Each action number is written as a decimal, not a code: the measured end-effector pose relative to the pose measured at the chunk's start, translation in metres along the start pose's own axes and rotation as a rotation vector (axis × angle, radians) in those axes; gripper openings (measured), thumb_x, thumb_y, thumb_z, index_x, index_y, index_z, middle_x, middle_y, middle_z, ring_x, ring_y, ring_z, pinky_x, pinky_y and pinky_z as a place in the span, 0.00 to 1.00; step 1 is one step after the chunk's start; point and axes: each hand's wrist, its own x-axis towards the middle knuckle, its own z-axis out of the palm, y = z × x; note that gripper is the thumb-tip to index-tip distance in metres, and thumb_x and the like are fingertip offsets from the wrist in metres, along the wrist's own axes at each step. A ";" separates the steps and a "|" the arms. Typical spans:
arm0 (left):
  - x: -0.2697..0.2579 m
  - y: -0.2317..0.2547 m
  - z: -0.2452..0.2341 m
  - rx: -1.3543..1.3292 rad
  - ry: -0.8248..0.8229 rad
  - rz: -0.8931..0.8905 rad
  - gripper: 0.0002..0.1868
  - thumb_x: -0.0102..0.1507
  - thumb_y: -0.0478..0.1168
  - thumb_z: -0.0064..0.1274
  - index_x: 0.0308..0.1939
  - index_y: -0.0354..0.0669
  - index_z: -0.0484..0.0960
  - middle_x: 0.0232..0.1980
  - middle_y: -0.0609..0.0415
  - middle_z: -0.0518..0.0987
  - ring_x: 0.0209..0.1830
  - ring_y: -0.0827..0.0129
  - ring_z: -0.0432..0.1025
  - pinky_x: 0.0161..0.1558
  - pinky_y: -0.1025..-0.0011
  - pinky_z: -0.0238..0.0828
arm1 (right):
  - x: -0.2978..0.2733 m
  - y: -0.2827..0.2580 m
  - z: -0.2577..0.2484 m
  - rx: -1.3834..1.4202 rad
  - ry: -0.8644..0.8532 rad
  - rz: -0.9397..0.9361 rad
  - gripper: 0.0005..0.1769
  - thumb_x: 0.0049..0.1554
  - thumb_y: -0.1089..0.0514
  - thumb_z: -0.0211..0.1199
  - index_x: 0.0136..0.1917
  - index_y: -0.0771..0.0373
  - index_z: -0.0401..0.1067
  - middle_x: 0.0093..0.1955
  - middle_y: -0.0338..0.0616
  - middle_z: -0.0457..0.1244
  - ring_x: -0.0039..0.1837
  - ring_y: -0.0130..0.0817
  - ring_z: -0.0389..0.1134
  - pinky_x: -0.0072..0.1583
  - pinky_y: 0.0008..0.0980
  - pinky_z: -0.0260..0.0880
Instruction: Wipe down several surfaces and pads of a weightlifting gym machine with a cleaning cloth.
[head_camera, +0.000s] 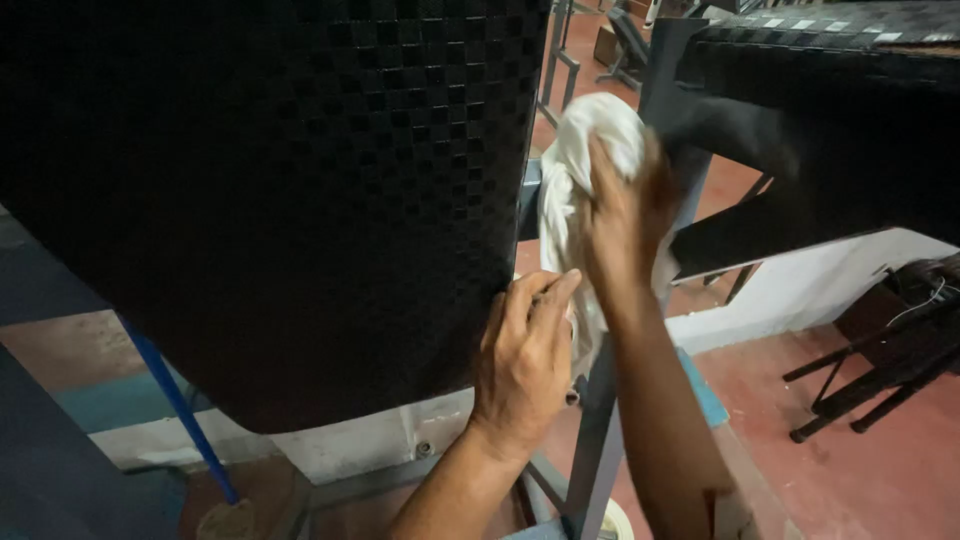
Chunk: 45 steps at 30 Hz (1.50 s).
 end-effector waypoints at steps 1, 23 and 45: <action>0.000 -0.002 0.002 0.000 0.001 0.002 0.19 0.65 0.29 0.54 0.61 0.38 0.79 0.56 0.47 0.76 0.53 0.53 0.74 0.55 0.61 0.72 | -0.008 0.000 -0.006 0.000 0.002 0.000 0.35 0.51 0.63 0.71 0.73 0.53 0.74 0.79 0.65 0.49 0.77 0.63 0.52 0.75 0.57 0.49; 0.007 -0.009 0.035 -0.301 -0.167 -0.426 0.19 0.60 0.35 0.58 0.55 0.44 0.77 0.42 0.39 0.84 0.44 0.47 0.81 0.43 0.58 0.77 | -0.051 -0.041 -0.125 0.105 -0.088 0.273 0.25 0.64 0.48 0.62 0.67 0.67 0.72 0.60 0.58 0.65 0.61 0.56 0.66 0.61 0.48 0.64; -0.012 -0.029 0.061 -0.598 0.097 -0.542 0.23 0.63 0.32 0.55 0.62 0.35 0.69 0.52 0.41 0.80 0.51 0.55 0.76 0.53 0.63 0.72 | -0.117 -0.029 -0.151 0.490 -0.167 0.777 0.27 0.57 0.47 0.67 0.64 0.64 0.71 0.55 0.50 0.67 0.54 0.36 0.69 0.55 0.33 0.68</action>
